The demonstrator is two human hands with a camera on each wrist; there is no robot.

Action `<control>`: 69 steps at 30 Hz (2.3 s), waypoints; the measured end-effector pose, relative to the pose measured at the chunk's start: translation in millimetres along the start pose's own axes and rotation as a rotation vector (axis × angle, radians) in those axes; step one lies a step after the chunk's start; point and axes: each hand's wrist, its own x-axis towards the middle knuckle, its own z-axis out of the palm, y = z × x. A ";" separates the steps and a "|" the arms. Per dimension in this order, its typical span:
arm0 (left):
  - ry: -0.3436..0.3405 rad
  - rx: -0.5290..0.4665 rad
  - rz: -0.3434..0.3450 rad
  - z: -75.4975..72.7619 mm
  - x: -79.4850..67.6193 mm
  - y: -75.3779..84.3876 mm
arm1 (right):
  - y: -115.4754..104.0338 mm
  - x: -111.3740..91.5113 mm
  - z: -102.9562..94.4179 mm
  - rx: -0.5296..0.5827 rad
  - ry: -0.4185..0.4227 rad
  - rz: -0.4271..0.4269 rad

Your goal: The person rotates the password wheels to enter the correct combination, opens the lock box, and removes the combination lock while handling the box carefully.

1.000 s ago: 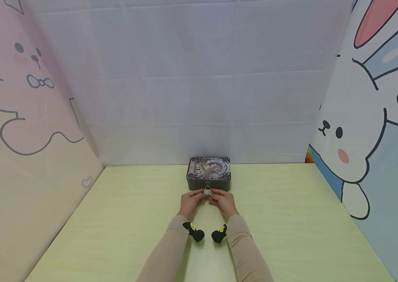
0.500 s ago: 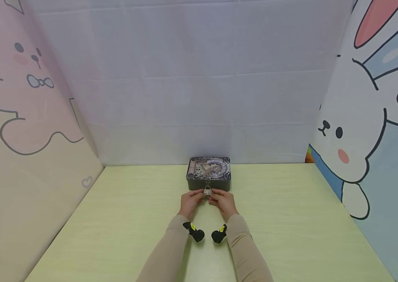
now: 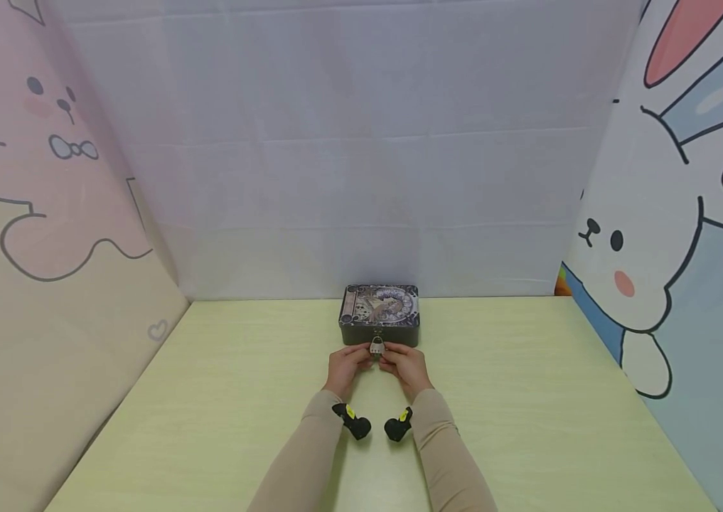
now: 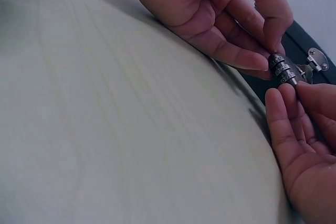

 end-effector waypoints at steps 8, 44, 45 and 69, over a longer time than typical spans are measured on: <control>-0.042 -0.025 0.065 -2.2 -3.3 0.5 | -1.9 -0.1 0.5 0.016 0.002 0.016; -0.099 0.016 0.011 -4.6 5.5 -3.1 | -3.8 0.6 -1.2 0.013 -0.030 0.012; -0.096 0.019 0.013 -4.6 5.8 -2.9 | -4.1 0.5 -1.1 0.011 -0.029 0.013; -0.071 -0.007 0.030 -3.6 3.8 -3.4 | -0.9 1.2 -1.6 0.032 -0.013 -0.024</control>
